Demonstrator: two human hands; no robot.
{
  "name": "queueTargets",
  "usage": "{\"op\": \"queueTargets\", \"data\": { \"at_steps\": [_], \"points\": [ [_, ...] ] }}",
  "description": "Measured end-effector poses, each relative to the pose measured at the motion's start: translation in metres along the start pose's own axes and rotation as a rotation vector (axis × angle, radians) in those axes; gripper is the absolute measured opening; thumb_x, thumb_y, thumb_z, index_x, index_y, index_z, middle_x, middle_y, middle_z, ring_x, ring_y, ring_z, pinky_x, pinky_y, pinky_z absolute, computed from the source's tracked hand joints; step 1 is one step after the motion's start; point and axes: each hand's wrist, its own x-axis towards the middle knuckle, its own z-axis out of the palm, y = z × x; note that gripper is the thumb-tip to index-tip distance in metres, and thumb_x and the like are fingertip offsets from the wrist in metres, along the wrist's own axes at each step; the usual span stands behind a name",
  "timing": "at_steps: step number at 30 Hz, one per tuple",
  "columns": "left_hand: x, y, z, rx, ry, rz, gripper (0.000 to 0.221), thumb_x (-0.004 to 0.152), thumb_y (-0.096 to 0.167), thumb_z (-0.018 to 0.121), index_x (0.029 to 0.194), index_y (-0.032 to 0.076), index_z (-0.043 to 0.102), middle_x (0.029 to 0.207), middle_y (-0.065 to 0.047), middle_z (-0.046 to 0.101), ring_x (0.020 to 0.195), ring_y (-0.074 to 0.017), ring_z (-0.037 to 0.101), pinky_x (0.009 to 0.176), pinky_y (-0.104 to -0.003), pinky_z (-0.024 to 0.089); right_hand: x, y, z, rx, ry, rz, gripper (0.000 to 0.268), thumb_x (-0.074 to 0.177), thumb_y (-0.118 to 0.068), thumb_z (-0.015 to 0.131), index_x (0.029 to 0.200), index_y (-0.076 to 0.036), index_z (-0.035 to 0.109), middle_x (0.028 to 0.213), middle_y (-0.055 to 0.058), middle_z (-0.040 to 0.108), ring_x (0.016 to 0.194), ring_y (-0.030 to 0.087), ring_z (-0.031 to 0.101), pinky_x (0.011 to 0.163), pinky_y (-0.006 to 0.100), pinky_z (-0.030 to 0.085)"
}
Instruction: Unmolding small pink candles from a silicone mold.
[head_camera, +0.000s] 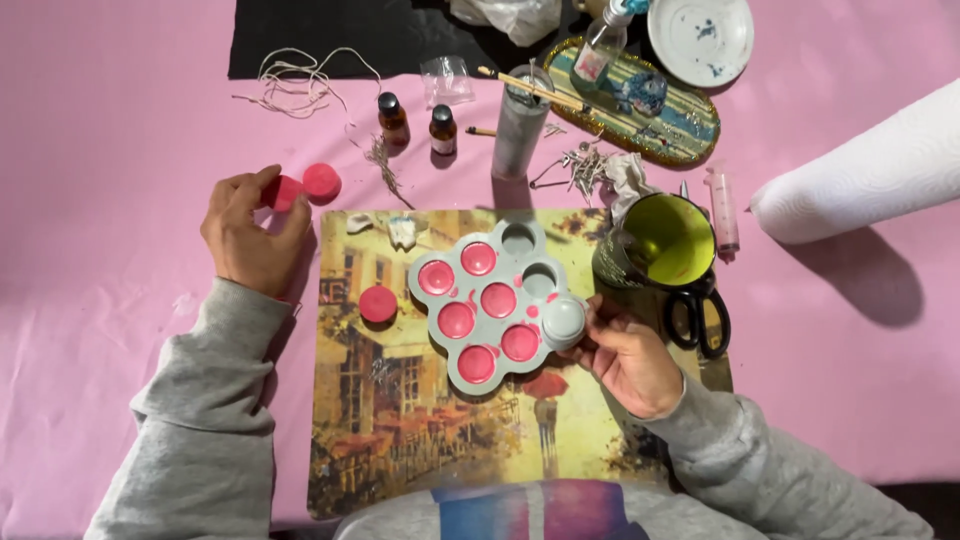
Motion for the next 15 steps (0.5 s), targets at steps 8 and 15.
{"op": "queueTargets", "data": {
  "at_steps": [8,15],
  "points": [
    [0.002,0.003,-0.006,-0.033,-0.041,0.008,0.053,0.075,0.007,0.080,0.123,-0.004,0.061,0.095,-0.021,0.065,0.086,-0.0363,0.067,0.076,-0.042,0.056,0.001,-0.003,0.000,0.023,-0.020,0.028,0.020,0.088,0.003,0.056,0.104,-0.009,0.057,0.091,0.002,0.064,0.090,0.027,0.068,0.081,0.054,0.059],
    [-0.002,-0.009,0.003,-0.017,-0.077,0.008,0.056,0.072,0.008,0.077,0.124,-0.003,0.059,0.098,-0.019,0.067,0.086,-0.0338,0.067,0.076,-0.040,0.056,0.003,-0.001,-0.004,-0.030,-0.065,0.020,0.014,0.089,0.000,0.056,0.099,-0.008,0.057,0.091,0.002,0.064,0.091,0.025,0.068,0.082,0.050,0.059]
  ]
}}
